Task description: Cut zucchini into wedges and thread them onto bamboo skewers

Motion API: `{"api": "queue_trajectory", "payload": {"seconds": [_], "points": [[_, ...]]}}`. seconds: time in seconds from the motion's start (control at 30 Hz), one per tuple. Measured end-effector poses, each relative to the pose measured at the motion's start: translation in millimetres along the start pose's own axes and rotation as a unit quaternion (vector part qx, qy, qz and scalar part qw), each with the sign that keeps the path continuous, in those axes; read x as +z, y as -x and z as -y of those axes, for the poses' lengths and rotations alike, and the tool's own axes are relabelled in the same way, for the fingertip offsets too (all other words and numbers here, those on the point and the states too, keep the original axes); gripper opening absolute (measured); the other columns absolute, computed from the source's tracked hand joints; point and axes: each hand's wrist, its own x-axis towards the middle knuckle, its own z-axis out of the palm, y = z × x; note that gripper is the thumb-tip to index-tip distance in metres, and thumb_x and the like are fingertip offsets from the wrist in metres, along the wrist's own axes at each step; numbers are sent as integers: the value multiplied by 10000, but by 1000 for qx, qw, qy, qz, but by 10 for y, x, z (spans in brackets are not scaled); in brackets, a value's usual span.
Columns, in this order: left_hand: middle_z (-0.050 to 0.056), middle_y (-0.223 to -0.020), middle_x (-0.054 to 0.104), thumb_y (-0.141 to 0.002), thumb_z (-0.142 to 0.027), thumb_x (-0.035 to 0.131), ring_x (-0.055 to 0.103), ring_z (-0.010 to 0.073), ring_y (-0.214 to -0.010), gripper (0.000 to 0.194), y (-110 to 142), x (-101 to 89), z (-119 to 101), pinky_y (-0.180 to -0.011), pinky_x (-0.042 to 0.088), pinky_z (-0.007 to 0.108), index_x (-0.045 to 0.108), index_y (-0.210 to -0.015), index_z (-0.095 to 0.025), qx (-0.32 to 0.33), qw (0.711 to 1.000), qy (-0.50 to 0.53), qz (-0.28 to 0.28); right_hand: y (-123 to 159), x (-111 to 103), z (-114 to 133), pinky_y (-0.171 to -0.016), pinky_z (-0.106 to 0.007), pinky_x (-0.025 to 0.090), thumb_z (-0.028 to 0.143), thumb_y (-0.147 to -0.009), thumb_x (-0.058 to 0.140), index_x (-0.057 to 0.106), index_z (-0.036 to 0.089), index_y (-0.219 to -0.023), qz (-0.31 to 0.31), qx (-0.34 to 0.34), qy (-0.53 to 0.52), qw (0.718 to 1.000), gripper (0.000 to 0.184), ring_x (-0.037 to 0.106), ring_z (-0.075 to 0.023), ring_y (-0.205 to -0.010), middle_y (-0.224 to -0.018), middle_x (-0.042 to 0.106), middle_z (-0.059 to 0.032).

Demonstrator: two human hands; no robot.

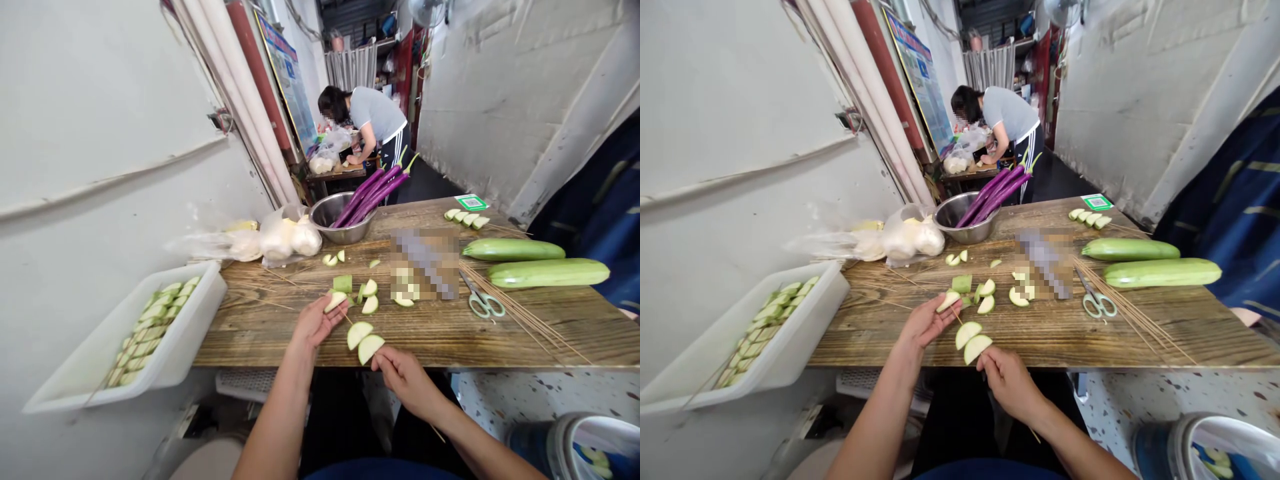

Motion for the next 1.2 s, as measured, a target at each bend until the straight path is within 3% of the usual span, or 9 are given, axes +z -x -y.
{"api": "queue_trajectory", "payload": {"seconds": [0.23,0.6,0.93,1.2], "points": [[198,-877,663,-816,-112,512,642,279,-874,105,28,66,7,-795,528,374,567,-853,-31,11,1000,5,5,23,14,-36,-446,-191,239,281,-890,353,534,174,-743,-3,8,-19,1000,257,336,-82,-446,-497,346,67],[182,-850,668,-812,-96,500,657,267,-821,84,75,152,42,-779,535,383,568,-813,-45,33,999,-16,2,50,-2,12,-454,-199,238,276,-886,350,538,175,-734,-18,9,9,1000,261,341,-86,-442,-488,345,67],[175,-843,667,-807,-93,504,665,235,-769,94,100,190,138,-753,545,366,584,-788,-47,46,998,-32,0,63,18,118,-496,-210,280,230,-867,349,555,174,-707,-51,-5,56,997,268,420,-105,-503,-566,496,24],[178,-844,666,-805,-87,505,664,232,-768,96,108,204,180,-755,545,367,589,-787,-43,46,998,-45,11,28,48,143,-511,-214,297,199,-854,346,548,179,-685,-63,-15,65,996,264,455,-113,-504,-563,527,17]]}}
